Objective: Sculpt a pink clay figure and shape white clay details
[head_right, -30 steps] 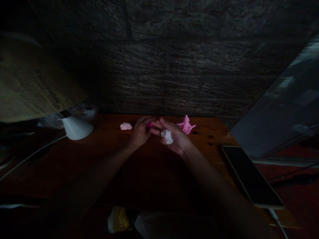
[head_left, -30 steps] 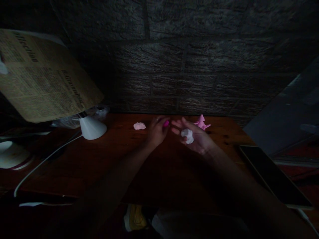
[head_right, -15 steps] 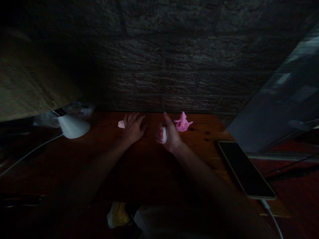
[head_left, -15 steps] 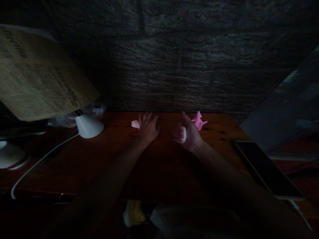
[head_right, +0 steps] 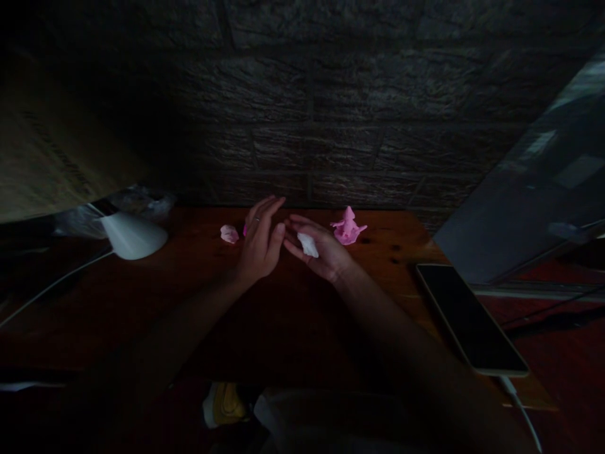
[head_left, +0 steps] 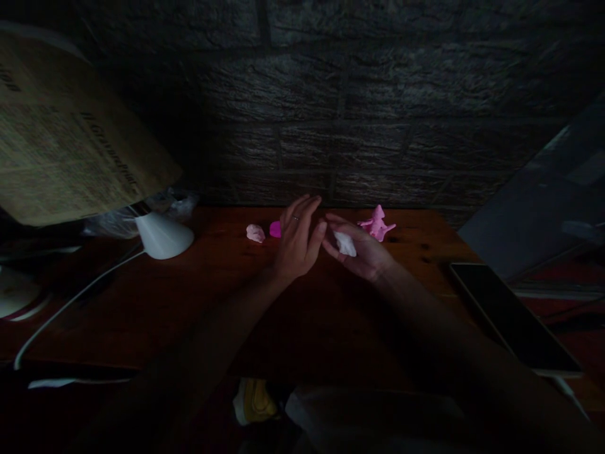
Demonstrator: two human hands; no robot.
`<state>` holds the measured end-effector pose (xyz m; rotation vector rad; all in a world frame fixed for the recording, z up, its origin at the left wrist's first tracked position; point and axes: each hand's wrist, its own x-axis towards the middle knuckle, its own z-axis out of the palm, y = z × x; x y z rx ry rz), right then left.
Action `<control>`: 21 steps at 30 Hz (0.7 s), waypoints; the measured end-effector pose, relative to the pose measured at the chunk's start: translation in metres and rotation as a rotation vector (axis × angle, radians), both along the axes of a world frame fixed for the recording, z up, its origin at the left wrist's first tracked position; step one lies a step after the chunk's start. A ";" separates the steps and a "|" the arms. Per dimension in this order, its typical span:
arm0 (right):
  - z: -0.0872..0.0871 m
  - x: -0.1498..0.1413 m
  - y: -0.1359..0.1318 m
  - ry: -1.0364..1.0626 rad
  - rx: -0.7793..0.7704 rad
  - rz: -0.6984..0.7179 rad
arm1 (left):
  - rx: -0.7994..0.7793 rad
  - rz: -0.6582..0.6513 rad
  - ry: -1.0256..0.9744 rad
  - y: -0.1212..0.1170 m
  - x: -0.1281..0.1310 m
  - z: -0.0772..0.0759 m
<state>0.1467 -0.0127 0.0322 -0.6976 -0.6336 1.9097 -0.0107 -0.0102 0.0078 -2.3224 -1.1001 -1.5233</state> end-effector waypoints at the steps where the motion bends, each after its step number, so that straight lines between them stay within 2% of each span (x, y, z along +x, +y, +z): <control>1: -0.002 0.000 0.001 -0.015 0.009 0.017 | -0.002 -0.003 0.005 0.000 0.000 0.000; 5: -0.006 -0.001 0.003 -0.077 0.034 0.068 | 0.002 -0.009 0.015 -0.002 0.003 0.000; 12: 0.004 -0.002 0.000 -0.234 0.057 -0.036 | 0.017 -0.103 0.029 -0.014 0.015 0.002; 18: -0.003 -0.011 -0.003 -0.264 0.083 -0.132 | 0.012 -0.197 0.075 -0.019 0.022 0.003; 21: -0.005 -0.010 -0.002 -0.244 0.093 -0.080 | -0.001 -0.193 0.087 -0.015 0.022 -0.001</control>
